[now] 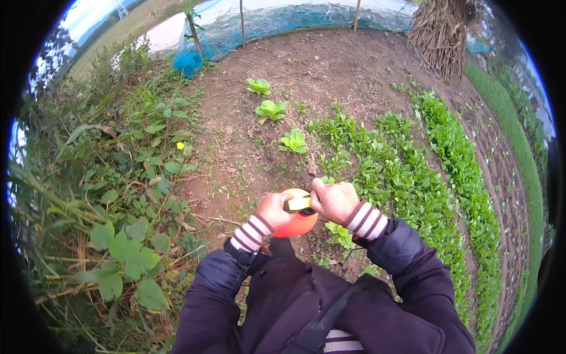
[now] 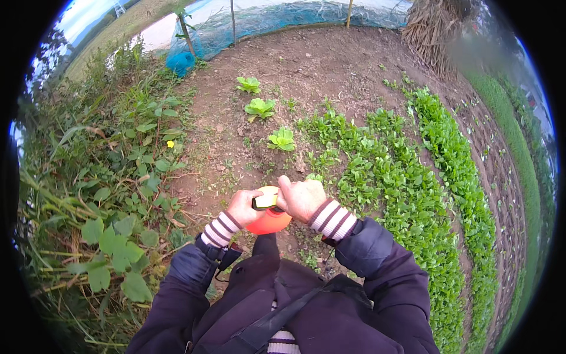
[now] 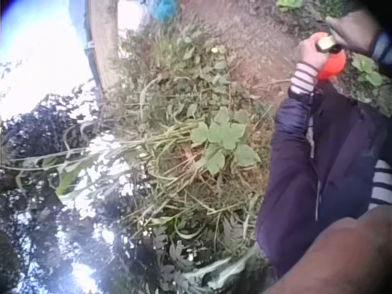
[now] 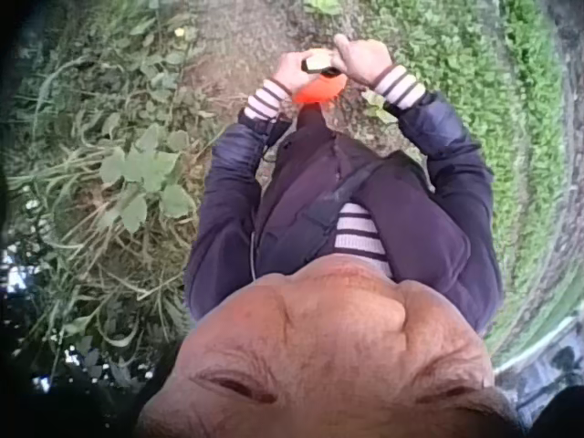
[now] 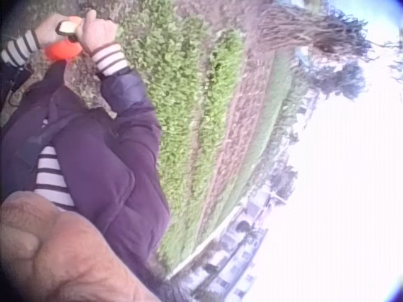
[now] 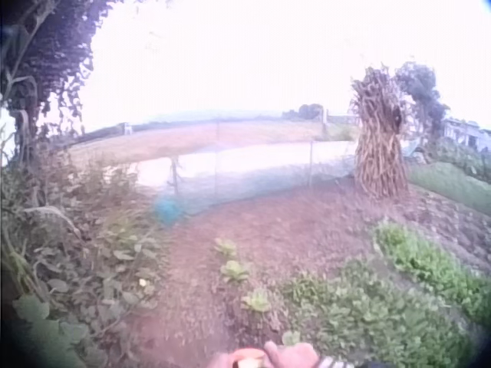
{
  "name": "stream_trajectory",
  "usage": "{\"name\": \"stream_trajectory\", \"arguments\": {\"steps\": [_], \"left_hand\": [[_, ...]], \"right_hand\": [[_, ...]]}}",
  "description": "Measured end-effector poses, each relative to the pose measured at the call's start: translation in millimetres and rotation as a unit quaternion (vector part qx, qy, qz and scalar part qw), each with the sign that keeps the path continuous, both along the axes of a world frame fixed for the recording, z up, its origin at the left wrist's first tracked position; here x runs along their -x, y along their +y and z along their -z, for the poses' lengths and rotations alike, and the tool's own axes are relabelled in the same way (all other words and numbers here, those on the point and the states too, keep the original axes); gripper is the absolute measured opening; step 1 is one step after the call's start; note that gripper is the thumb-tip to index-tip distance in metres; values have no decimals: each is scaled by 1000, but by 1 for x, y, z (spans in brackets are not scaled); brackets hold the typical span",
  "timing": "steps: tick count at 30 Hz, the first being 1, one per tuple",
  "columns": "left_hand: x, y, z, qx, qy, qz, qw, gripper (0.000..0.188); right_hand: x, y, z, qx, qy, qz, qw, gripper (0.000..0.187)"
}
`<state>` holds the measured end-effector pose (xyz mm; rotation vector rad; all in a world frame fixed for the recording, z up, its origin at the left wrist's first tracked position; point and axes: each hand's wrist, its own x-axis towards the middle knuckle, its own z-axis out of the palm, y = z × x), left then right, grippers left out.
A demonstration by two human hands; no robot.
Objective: The person walks through a garden and sprays rows of leafy plants with a handheld orange spray bottle. They move along the rows, aiming the nozzle at the foliage and ground, then pause briefly to adjust the nozzle before continuing.
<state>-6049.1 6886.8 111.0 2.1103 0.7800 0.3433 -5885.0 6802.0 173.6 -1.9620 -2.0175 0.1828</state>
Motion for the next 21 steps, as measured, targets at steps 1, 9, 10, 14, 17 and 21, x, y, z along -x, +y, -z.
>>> {"name": "stream_trajectory", "arguments": {"steps": [1, 9, 10, 14, 17, 21], "left_hand": [[-3, 14, 8, 16, -27, 14, 999, 20], [-72, 109, 51, 103, -22, 79, 991, 21], [-78, 119, 49, 99, -50, 79, 991, 25], [-103, 155, 44, 145, -109, 96, 979, 24], [-115, 177, 44, 149, -108, 94, 979, 21], [-129, 191, 37, 157, -96, 125, 975, 16]], "right_hand": [[-4, 9, 1, 12, 1, 8, 1000, 18], [-87, 83, -62, -26, 108, 84, 990, 9], [-94, 95, -64, -20, 100, 117, 988, 8], [-107, 132, -53, -12, 89, 161, 983, 6], [-113, 148, -36, -8, 81, 182, 980, 6], [-108, 160, -10, 6, 87, 203, 975, 10]]}}
